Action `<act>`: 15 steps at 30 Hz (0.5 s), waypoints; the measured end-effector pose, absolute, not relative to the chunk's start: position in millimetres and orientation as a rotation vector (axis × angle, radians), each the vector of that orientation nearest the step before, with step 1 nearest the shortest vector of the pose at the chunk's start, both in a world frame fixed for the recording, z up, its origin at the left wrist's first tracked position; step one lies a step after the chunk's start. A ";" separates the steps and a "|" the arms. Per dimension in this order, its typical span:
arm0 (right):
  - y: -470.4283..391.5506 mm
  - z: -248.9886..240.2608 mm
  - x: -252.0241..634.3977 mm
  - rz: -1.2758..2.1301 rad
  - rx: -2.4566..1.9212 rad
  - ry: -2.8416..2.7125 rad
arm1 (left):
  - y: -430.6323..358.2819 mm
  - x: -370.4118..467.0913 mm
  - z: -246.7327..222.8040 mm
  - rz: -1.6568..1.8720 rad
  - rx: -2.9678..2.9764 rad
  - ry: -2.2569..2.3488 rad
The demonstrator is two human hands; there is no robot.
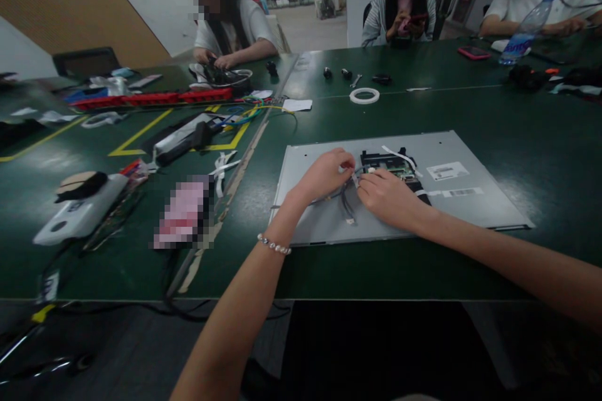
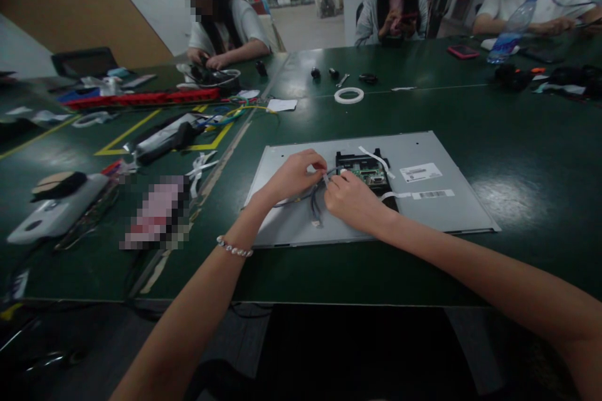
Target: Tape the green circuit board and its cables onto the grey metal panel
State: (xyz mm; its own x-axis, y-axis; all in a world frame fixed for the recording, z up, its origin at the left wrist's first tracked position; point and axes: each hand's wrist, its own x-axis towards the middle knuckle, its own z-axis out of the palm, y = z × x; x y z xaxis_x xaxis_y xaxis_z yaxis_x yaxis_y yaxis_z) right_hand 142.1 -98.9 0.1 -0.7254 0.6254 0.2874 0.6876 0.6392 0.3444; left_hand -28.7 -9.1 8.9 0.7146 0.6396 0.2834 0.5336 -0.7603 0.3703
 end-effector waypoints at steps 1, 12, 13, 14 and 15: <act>-98.0 -0.9 142.1 -0.640 -1.099 -2.716 | -8.7 -28.0 6.6 0.566 2.671 0.928; -115.1 -7.3 151.5 -0.361 -1.080 -2.667 | -2.2 -23.4 -9.1 0.531 2.571 1.022; -118.2 -7.5 152.8 -0.343 -1.071 -2.671 | -1.9 -22.8 -10.5 0.539 2.561 1.044; -121.0 -7.7 154.0 -0.327 -1.063 -2.674 | -1.5 -22.3 -11.7 0.548 2.550 1.068; -123.3 -7.8 155.0 -0.311 -1.058 -2.676 | -1.2 -22.1 -12.8 0.557 2.540 1.092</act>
